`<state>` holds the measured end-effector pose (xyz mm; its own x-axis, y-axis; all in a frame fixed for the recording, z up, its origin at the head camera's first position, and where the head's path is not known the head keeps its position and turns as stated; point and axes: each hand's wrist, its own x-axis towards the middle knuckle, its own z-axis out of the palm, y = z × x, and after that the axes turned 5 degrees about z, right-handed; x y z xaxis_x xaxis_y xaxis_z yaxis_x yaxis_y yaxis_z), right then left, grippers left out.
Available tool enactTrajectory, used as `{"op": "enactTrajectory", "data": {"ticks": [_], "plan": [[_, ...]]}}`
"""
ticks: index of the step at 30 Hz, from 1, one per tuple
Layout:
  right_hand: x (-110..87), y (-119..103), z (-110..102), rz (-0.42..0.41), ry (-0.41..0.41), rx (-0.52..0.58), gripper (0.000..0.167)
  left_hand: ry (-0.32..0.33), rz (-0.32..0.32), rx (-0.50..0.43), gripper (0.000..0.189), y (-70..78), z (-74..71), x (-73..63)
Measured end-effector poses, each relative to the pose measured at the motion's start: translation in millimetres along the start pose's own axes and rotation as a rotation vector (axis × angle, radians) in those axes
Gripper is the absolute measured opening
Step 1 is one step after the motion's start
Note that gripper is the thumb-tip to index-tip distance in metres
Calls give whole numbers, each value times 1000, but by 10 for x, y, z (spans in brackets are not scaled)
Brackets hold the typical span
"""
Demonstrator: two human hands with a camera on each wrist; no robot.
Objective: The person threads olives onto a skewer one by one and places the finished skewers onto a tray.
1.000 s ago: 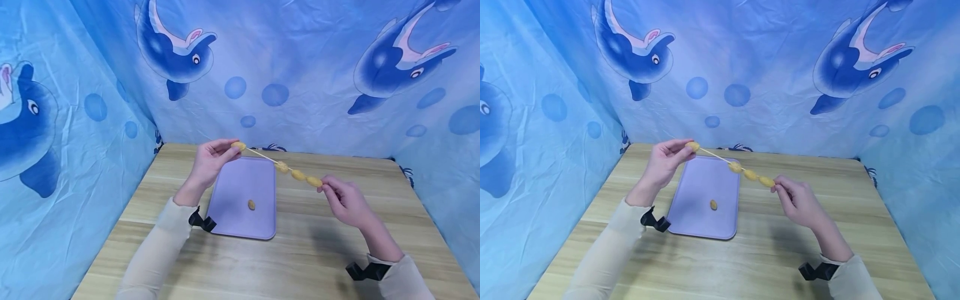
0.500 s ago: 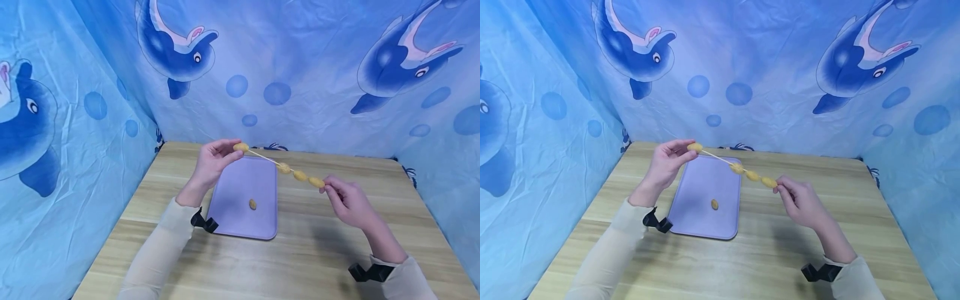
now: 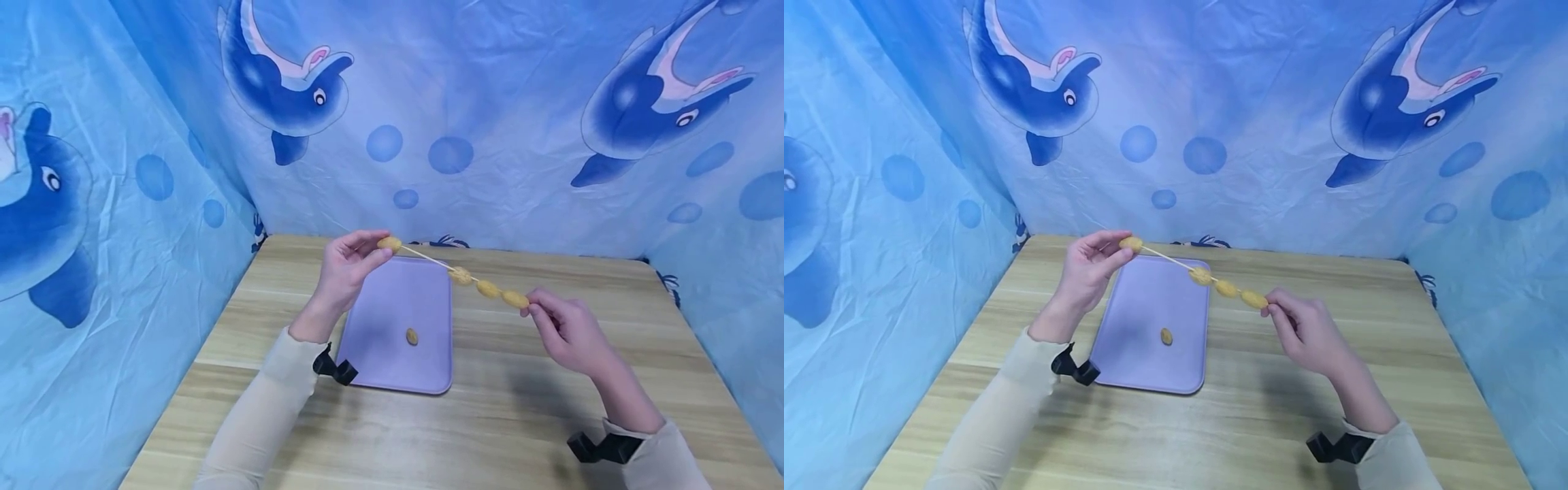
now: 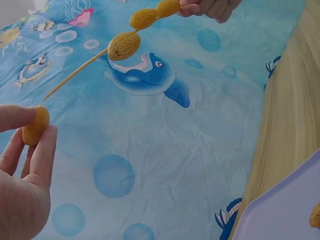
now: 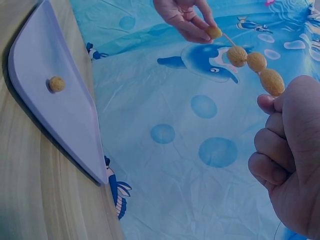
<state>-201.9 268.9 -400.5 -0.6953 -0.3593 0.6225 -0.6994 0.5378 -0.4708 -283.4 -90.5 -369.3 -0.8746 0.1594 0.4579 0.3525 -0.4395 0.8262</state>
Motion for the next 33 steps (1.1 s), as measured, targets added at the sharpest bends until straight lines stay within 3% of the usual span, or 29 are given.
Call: {"op": "enactTrajectory", "data": {"ticks": [10,23,33], "plan": [[-56,28,12,4,-10,3,32,-58,33,-17,47,-3,-14,-35],[-39,-11,-15,-52,13,3,25,-43,-24,-89,46,-55,-16,-61],[-39,-23,-29,-14,3,-15,27,-4,-51,-90,56,-75,27,-94]]}}
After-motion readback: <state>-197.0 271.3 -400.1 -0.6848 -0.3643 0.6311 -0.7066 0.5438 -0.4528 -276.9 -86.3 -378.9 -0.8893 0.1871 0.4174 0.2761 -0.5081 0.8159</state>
